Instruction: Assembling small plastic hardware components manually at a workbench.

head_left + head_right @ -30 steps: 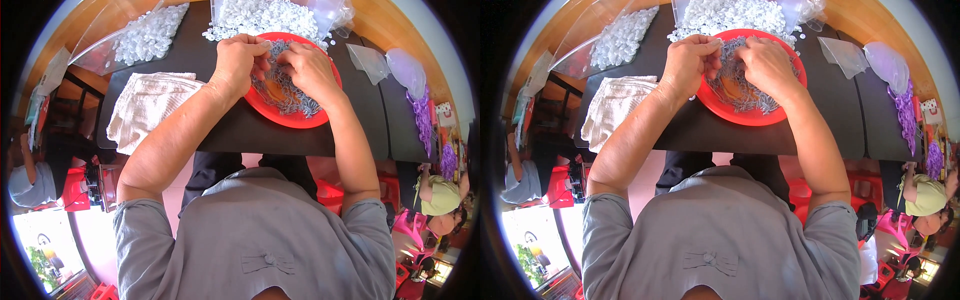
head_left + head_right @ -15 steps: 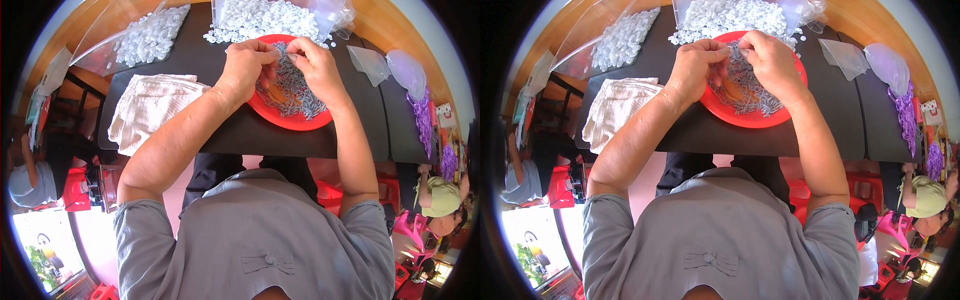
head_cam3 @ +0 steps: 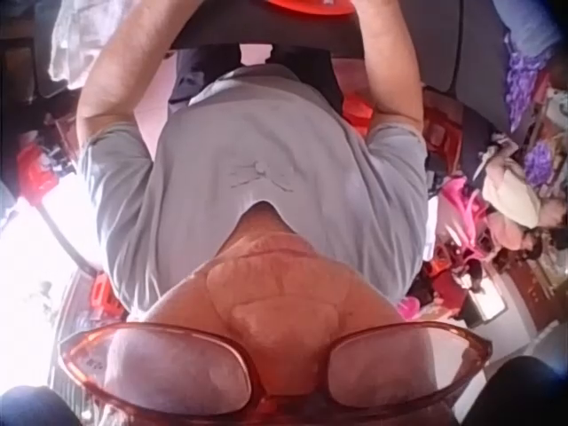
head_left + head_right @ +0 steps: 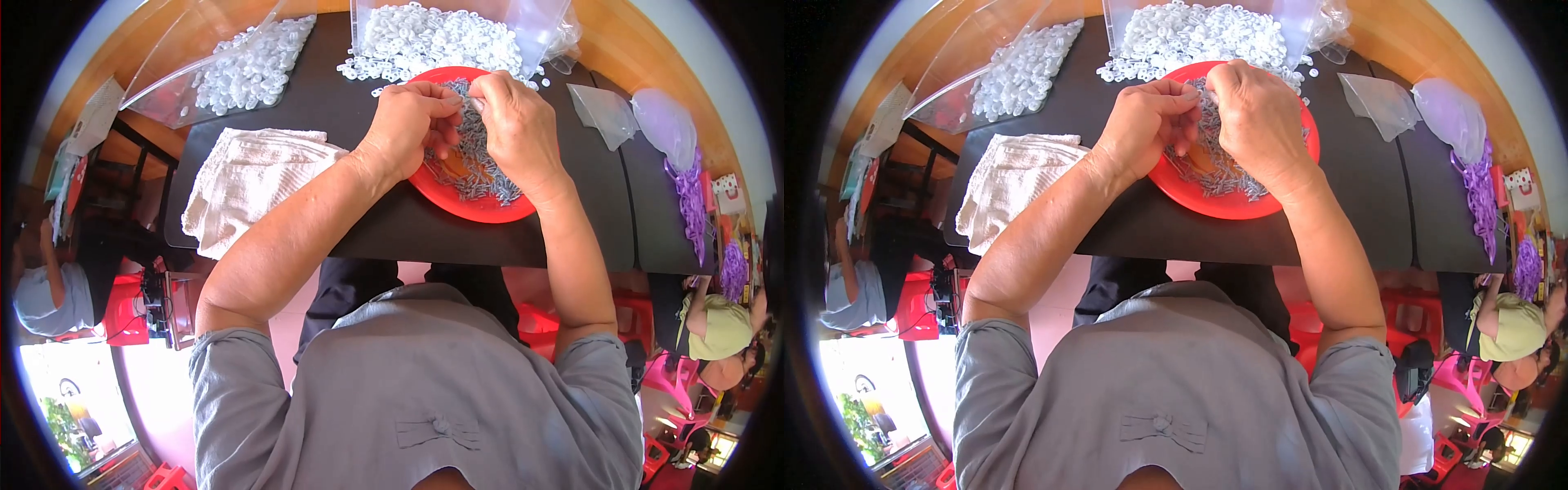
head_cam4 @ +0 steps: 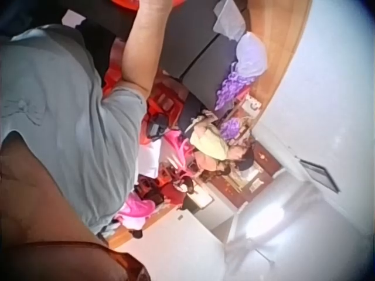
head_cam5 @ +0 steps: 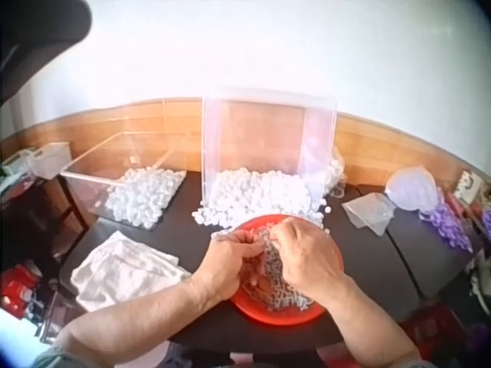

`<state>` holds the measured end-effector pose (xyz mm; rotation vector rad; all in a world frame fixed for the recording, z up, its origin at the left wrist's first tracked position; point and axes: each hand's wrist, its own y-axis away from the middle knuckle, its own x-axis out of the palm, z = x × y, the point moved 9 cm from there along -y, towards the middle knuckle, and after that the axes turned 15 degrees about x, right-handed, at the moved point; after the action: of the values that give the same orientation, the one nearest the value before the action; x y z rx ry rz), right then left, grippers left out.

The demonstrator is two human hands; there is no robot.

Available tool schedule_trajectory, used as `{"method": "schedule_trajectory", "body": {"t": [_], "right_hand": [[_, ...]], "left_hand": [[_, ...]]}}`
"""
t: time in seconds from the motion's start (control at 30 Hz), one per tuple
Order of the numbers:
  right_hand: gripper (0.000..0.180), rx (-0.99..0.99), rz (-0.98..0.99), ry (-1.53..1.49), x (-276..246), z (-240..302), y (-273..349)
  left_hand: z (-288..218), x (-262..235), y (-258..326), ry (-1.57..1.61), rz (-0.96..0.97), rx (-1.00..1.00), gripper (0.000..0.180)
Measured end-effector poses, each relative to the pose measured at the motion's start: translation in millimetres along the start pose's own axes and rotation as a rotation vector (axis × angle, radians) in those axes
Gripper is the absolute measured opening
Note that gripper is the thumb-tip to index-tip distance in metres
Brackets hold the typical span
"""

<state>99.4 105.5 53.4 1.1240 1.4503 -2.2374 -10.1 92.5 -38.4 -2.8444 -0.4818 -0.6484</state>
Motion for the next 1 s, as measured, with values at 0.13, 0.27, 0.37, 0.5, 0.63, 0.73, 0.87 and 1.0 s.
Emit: {"method": "schedule_trajectory", "body": {"t": [0.13,0.27,0.37,0.5,0.63,0.73,0.87,1.0], "right_hand": [[0.016,-0.021,-0.019,0.046,-1,2,0],[0.013,0.067,0.024,-0.194,-1,-4,0],[0.011,0.103,0.086,-0.291,6,-9,-1],[0.012,0.207,0.149,-0.484,9,-18,-3],[0.011,0.256,0.188,-0.514,11,-22,-2],[0.011,0.242,0.183,-0.500,11,-21,-3],[0.011,0.253,0.195,-0.523,12,-22,-2],[0.010,0.355,0.232,-0.608,21,-29,2]], "left_hand": [[1,2,0,0.026,0.012,-0.005,0.008],[-1,3,0,0.039,0.021,0.009,0.008],[-2,5,1,0.036,0.035,0.014,0.008],[-1,3,0,0.038,0.028,0.012,0.009],[0,4,0,0.040,0.031,0.004,0.010],[3,3,-1,0.079,0.043,-0.015,0.010],[8,1,-2,0.144,0.038,-0.067,0.010],[12,0,-4,0.190,0.054,-0.080,0.010]]}}
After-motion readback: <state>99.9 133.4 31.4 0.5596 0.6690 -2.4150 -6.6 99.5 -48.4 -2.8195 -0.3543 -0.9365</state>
